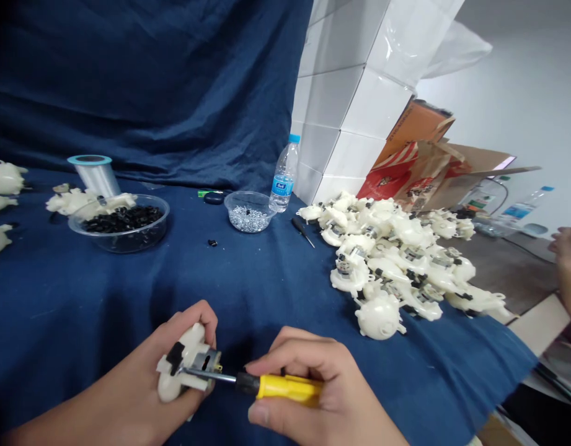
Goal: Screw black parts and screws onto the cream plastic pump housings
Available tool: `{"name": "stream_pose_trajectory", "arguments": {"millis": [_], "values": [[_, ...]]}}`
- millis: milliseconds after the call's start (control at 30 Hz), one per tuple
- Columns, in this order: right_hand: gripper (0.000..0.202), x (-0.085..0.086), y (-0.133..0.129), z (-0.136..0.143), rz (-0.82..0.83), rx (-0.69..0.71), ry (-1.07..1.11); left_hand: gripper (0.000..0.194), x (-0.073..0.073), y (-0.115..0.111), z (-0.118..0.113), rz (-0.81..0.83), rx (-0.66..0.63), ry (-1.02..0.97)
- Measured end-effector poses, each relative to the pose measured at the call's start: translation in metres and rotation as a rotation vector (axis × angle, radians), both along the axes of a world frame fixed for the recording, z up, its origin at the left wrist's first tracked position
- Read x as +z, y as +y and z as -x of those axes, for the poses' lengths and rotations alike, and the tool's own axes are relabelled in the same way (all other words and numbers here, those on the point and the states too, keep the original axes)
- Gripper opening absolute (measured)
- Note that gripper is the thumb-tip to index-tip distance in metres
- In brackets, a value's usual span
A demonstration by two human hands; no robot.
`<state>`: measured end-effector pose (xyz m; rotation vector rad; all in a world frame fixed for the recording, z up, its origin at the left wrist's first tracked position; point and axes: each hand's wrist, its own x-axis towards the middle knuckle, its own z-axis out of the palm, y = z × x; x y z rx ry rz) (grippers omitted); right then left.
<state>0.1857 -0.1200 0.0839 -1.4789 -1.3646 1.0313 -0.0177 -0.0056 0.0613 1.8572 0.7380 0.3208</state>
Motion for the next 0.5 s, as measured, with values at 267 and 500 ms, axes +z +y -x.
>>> {"name": "stream_pose_trajectory", "arguments": {"millis": [267,500], "values": [[0.015,-0.028,-0.012,-0.009,0.003,-0.109,0.179,0.026,-0.011,0.005,0.006,0.390,-0.011,-0.273],[0.016,-0.031,-0.013,-0.006,0.025,-0.177,0.290,0.032,-0.022,0.004,0.013,0.226,0.062,-0.260]]}}
